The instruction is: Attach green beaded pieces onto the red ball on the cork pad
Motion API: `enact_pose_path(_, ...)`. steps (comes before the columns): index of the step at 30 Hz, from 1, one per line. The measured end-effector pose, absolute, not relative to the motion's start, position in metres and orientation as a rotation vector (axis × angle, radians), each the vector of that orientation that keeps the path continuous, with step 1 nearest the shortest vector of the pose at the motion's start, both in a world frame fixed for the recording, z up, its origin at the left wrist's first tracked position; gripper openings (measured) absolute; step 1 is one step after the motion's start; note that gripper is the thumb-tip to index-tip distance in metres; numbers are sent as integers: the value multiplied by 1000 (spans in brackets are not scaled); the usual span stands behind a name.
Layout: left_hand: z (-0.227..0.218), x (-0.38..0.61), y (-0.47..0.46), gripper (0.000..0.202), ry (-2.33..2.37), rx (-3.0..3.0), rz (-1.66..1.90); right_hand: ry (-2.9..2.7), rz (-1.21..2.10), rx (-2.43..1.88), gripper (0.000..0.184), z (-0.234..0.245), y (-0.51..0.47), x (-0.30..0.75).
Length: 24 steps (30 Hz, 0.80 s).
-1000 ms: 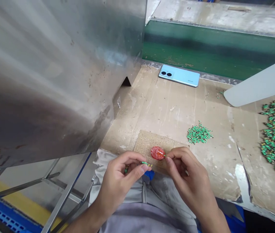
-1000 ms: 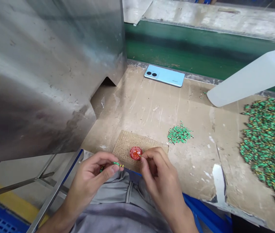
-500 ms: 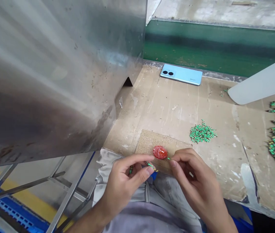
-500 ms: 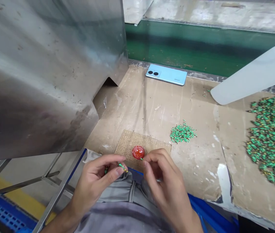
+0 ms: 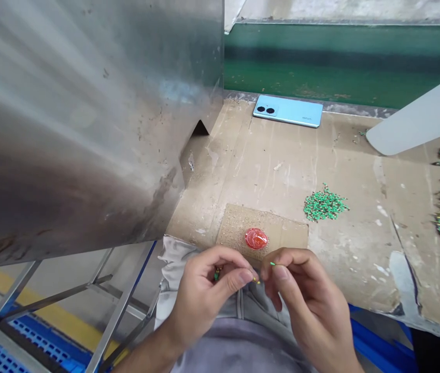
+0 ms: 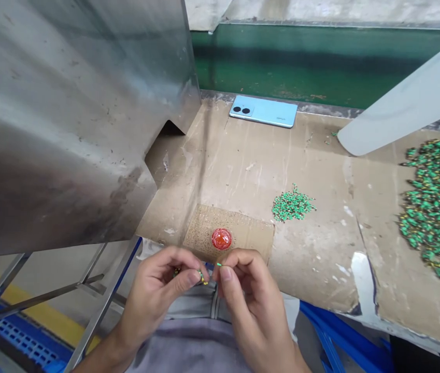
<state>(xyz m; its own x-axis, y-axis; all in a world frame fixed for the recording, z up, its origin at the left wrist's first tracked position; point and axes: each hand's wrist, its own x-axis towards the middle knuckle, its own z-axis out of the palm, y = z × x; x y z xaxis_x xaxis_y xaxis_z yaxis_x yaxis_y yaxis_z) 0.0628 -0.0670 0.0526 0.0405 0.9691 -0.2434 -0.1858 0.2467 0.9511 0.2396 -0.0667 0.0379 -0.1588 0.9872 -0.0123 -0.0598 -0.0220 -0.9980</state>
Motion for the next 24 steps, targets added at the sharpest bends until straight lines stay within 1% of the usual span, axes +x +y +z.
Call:
enact_pose_path(1, 54, 64, -67, 9, 1153, 849, 1102, -1269, 1369, -1100, 9, 38, -67, 239)
enact_pose_path(5, 55, 67, -65, 16, 1112, 698, 1140, -1282, 1296, -1129, 9, 40, -65, 239)
enact_pose_path(8, 53, 68, -63, 12, 1091, 765, 1191, -1331, 1244, -1147, 10, 41, -64, 238)
enact_pose_path(11, 52, 68, -62, 12, 1097, 884, 1237, -1371, 1227, -1154, 8, 42, -66, 239)
enact_pose_path(15, 54, 68, -63, 21, 1128, 788, 1200, -1382, 1284, -1150, 9, 43, -68, 243)
enact_pose_path(20, 55, 68, -64, 13, 1093, 963, 1246, -1458, 1372, -1142, 13, 46, -67, 252)
enact_pose_path(24, 56, 67, -65, 22, 1127, 983, 1187, -1499, 1428, -1123, 15, 54, -62, 256)
